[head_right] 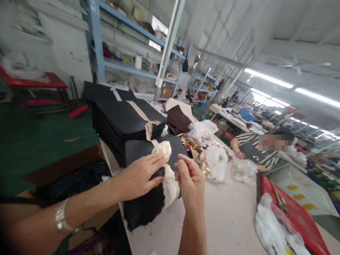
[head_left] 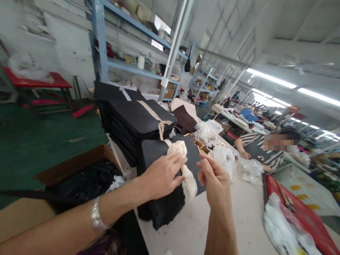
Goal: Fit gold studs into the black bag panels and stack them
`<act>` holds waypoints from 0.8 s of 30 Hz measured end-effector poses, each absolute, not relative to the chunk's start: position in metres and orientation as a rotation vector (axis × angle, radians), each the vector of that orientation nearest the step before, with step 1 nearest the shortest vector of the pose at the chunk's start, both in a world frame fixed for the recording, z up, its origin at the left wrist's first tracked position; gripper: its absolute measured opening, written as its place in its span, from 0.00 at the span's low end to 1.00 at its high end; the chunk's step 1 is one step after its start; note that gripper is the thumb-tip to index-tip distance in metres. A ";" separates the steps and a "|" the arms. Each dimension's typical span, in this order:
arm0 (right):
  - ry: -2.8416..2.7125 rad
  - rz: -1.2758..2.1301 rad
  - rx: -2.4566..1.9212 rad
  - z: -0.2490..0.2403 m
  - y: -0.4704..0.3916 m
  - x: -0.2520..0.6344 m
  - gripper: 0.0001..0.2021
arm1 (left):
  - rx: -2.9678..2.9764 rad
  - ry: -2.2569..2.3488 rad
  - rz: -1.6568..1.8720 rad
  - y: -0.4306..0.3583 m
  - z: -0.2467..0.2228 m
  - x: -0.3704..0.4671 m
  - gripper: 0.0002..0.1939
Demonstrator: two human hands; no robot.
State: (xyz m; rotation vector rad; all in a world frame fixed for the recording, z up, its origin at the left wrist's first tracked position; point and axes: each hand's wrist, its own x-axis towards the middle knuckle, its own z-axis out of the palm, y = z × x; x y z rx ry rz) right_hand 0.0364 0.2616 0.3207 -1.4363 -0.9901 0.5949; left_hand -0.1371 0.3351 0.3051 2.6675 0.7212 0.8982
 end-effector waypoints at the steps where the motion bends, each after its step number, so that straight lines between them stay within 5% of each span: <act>1: -1.059 0.514 -1.546 0.322 0.260 0.036 0.23 | 2.687 0.774 0.886 0.341 0.304 -0.130 0.30; 9: -1.366 0.159 -2.045 0.280 0.248 0.039 0.13 | 2.790 0.879 0.796 0.393 0.277 -0.115 0.23; 19: -0.936 0.778 -1.309 0.280 0.272 0.028 0.18 | 2.692 0.927 0.828 0.398 0.267 -0.118 0.11; 24: -0.680 0.908 -0.949 0.279 0.306 0.000 0.20 | 2.679 0.965 0.824 0.396 0.264 -0.118 0.19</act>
